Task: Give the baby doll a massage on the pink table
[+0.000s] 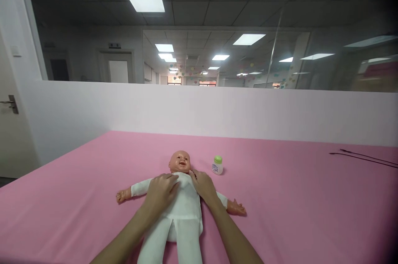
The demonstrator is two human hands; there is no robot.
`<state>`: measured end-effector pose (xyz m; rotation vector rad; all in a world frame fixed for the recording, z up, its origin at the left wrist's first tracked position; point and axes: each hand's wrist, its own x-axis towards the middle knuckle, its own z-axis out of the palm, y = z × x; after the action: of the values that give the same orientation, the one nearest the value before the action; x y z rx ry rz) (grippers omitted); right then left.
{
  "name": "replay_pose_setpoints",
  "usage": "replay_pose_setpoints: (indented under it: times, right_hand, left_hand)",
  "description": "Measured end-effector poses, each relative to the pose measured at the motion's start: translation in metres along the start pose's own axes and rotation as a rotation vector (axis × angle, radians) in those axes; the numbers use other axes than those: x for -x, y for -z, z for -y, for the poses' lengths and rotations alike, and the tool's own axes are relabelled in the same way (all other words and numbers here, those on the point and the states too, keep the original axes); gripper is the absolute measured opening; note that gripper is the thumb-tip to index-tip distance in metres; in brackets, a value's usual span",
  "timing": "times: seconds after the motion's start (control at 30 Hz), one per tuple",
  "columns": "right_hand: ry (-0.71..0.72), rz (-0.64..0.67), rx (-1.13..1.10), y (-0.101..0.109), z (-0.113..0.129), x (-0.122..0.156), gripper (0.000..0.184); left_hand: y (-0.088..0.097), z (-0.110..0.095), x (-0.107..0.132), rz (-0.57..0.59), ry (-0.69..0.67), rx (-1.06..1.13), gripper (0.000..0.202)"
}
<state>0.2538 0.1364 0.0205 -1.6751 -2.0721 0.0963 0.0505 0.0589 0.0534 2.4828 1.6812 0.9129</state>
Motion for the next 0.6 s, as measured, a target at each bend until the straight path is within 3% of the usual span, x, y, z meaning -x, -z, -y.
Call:
replay_pose_setpoints:
  times: [0.13,0.23,0.3,0.37,0.43,0.5,0.6]
  right_hand:
    - [-0.035,-0.001,0.130,0.004,0.004,0.004,0.049]
    - [-0.022,0.038,0.158,0.015,-0.001,0.005,0.032]
    - [-0.013,0.044,0.155,0.029,-0.009,0.002,0.013]
    - [-0.030,-0.001,0.163,0.046,-0.021,-0.003,0.010]
    - [-0.066,-0.106,0.193,0.062,-0.038,-0.009,0.025]
    - [-0.085,-0.222,0.224,0.071,-0.058,-0.015,0.042]
    - [-0.060,-0.258,0.241,0.068,-0.090,-0.022,0.058]
  left_hand:
    - [-0.008,-0.027,-0.012,0.002,-0.009,0.411,0.028]
    - [-0.019,-0.039,-0.030,0.127,-0.016,0.728,0.027]
    - [-0.030,-0.047,-0.045,0.249,0.069,1.037,0.027]
    - [-0.044,-0.056,-0.063,0.321,0.224,1.338,0.036]
    - [-0.060,-0.066,-0.083,0.271,0.420,1.548,0.040]
    - [-0.077,-0.076,-0.104,0.142,0.646,1.666,0.039]
    - [-0.103,-0.087,-0.130,0.009,0.858,1.735,0.040]
